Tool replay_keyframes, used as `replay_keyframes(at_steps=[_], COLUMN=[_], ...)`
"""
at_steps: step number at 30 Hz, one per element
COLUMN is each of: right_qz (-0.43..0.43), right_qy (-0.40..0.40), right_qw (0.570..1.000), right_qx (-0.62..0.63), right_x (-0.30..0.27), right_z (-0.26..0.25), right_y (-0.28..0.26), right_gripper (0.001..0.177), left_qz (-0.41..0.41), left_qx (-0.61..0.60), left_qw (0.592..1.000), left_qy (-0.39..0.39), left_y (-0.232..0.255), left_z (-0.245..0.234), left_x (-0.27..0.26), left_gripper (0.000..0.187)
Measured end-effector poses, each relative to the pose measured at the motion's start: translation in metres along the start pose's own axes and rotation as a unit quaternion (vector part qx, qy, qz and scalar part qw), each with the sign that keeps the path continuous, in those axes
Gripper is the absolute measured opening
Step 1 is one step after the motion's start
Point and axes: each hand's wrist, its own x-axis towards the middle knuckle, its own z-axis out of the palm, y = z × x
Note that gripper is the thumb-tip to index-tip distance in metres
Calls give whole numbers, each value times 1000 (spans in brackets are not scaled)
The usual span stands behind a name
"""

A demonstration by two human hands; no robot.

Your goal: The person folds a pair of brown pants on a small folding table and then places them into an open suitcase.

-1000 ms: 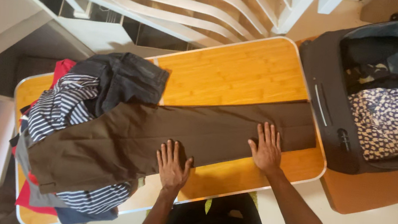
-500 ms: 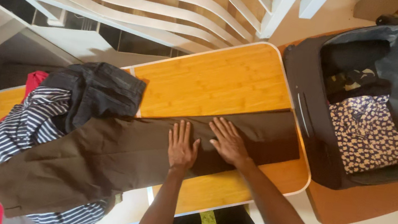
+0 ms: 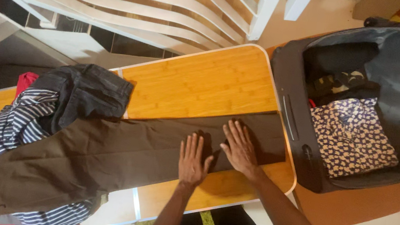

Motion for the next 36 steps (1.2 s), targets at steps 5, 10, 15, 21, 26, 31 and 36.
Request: replay_keyframes(at_steps=[5,10,15,21,26,31,36], right_qz=[-1,24,76,168,225,296,355], right_qy=[-17,-37,-12,142,168,148,135], right_qw=[999,997,997,968,944,922,901], right_qx=[-50,-65,-21,118,171,201,209], right_x=[-5,-7,-11,-67,-116,-126,-111], right_z=[-16,-38,-42,-51,-26,3,13], right_y=[44,84,83,69,72,82,88], right_gripper=[70,69,66,59,71,85,83], left_qz=[-16,-22,-12,-17,22,26,11], left_qx=[4,8,-17,-25,-75,-114,-102], left_qw=[999,999,999,999,997,991,991], left_qy=[-31,-31,-49,-26,-23,-60,-90], left_y=[16,18,9,30,73,95,95], left_z=[4,4,-1,4,9,19,28], left_x=[-16,-15,-12,-14,-15,-21,-27], left_gripper=[74,77,80,77,72,70,72])
